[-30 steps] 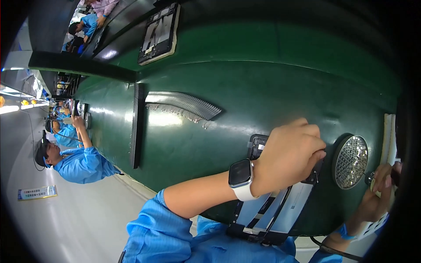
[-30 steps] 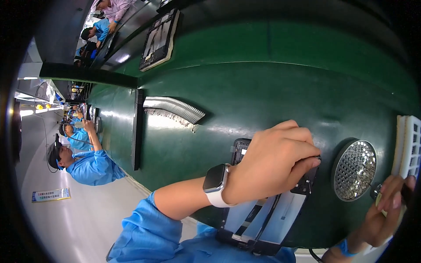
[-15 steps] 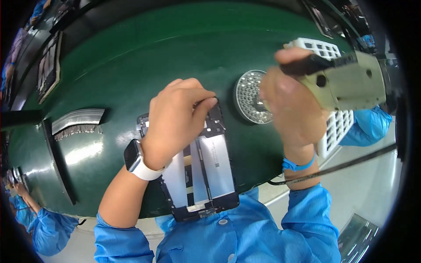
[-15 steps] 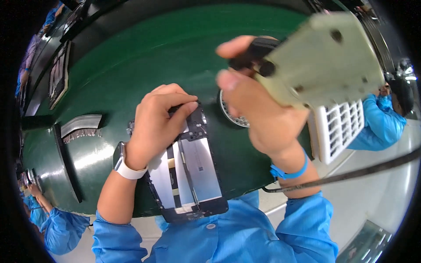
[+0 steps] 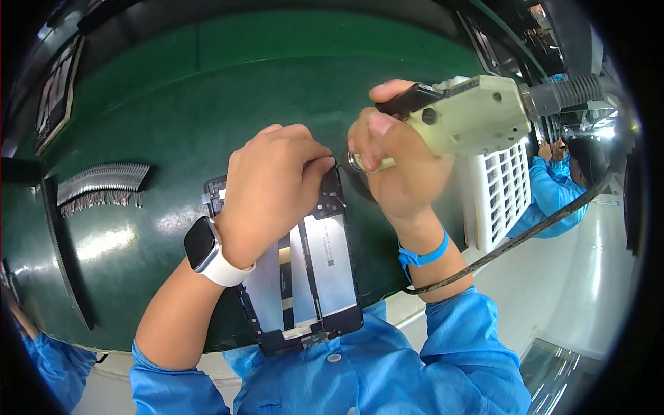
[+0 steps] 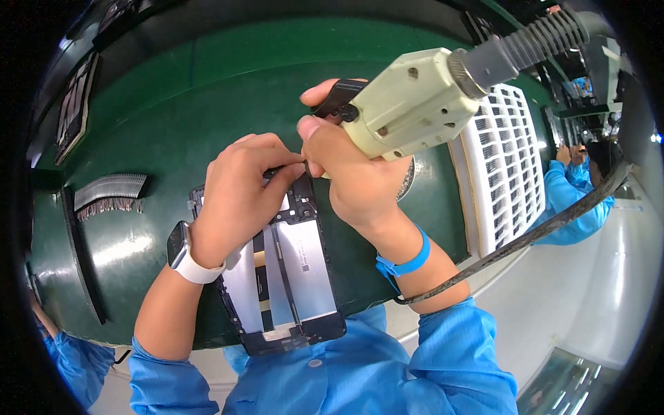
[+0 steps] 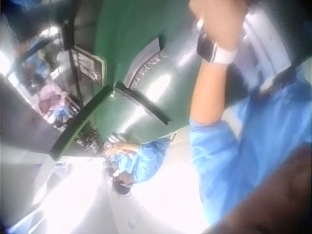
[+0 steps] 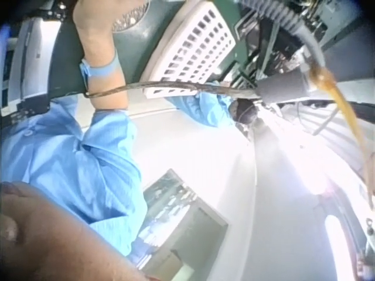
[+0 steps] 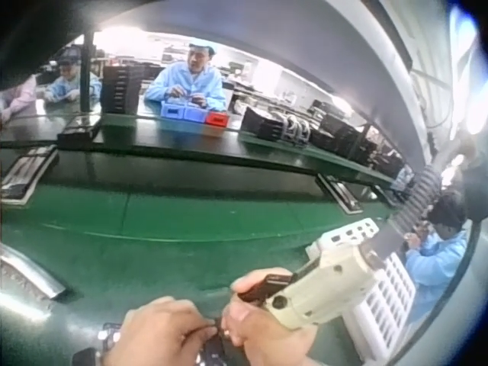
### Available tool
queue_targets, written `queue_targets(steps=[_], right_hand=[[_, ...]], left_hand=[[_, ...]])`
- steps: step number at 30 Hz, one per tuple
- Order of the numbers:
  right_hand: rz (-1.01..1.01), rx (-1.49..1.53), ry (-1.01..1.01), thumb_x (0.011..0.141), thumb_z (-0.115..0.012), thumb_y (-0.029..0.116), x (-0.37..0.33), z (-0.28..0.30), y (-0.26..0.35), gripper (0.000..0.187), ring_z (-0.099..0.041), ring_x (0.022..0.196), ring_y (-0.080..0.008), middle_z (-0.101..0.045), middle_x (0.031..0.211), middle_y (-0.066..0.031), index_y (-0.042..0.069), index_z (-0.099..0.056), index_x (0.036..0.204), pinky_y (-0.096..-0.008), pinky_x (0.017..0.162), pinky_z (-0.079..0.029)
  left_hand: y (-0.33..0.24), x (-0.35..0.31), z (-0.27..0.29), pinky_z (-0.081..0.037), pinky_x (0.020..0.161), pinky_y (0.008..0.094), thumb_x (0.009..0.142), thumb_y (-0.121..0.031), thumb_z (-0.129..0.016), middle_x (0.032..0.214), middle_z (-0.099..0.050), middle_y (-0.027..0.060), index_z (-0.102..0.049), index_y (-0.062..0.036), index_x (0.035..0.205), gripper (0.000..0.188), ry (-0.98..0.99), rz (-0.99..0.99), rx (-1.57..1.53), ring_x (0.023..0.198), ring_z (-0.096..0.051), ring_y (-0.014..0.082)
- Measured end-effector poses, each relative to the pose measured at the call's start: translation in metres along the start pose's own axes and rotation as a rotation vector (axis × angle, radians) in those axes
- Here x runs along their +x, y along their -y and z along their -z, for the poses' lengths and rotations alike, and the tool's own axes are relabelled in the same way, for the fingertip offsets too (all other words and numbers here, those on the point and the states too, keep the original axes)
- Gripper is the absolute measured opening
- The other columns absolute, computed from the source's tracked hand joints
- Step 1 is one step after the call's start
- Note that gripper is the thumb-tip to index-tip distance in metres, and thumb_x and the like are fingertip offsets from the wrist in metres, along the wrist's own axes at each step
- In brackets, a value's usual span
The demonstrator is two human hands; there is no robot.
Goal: The person assembles tablet frames on an assembly line by positioning components, driving screws with an electric screwdriver, and placing the tablets onto the conveyor belt.
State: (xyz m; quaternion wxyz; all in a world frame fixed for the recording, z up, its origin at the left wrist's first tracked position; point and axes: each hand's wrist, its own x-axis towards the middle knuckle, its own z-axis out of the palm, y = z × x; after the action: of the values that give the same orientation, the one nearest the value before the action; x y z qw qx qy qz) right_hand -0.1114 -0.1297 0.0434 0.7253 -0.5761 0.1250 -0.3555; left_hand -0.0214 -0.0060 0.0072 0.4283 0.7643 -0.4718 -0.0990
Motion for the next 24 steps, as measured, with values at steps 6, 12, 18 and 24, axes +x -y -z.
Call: queue_targets(steps=[6,12,18,24], right_hand=[[0.039,0.001,0.021,0.079,-0.061,-0.011,0.0005,0.0013,-0.0009,0.022,-0.052,0.050,-0.0104,-0.057,0.068,-0.0051,-0.004,-0.062,0.100,-0.0246,0.047,-0.042],[0.013,-0.002,0.030,0.080,-0.062,-0.009,0.0008,0.0021,-0.0010,0.020,-0.052,0.051,-0.0104,-0.057,0.070,-0.0055,-0.003,-0.062,0.099,-0.0247,0.047,-0.042],[0.006,-0.016,0.033,0.080,-0.063,-0.009,0.0013,0.0024,-0.0008,0.019,-0.053,0.052,-0.0102,-0.059,0.072,-0.0058,-0.002,-0.062,0.097,-0.0246,0.047,-0.042],[0.002,-0.009,0.025,0.079,-0.064,-0.010,-0.0016,-0.0010,-0.0041,0.018,-0.054,0.054,-0.0096,-0.061,0.075,-0.0060,-0.003,-0.062,0.096,-0.0232,0.047,-0.042]], left_hand=[[-0.0004,0.0000,-0.0011,-0.049,0.066,0.0386,0.079,-0.006,-0.070,0.078,-0.064,0.0082,-0.074,-0.0041,0.087,0.010,0.012,0.005,-0.004,0.076,-0.062,0.0287],[-0.0006,0.0007,-0.0012,-0.049,0.067,0.0383,0.078,-0.005,-0.070,0.078,-0.065,0.0084,-0.074,-0.0039,0.087,0.010,-0.005,-0.005,0.001,0.077,-0.062,0.0287],[-0.0023,0.0018,-0.0007,-0.052,0.070,0.0417,0.079,-0.010,-0.067,0.081,-0.066,0.0074,-0.074,-0.0060,0.080,0.008,0.025,0.036,-0.001,0.081,-0.063,0.0296],[-0.0030,0.0004,-0.0002,-0.052,0.071,0.0419,0.080,-0.011,-0.067,0.081,-0.066,0.0077,-0.074,-0.0058,0.080,0.009,0.017,0.025,0.008,0.082,-0.063,0.0298]])
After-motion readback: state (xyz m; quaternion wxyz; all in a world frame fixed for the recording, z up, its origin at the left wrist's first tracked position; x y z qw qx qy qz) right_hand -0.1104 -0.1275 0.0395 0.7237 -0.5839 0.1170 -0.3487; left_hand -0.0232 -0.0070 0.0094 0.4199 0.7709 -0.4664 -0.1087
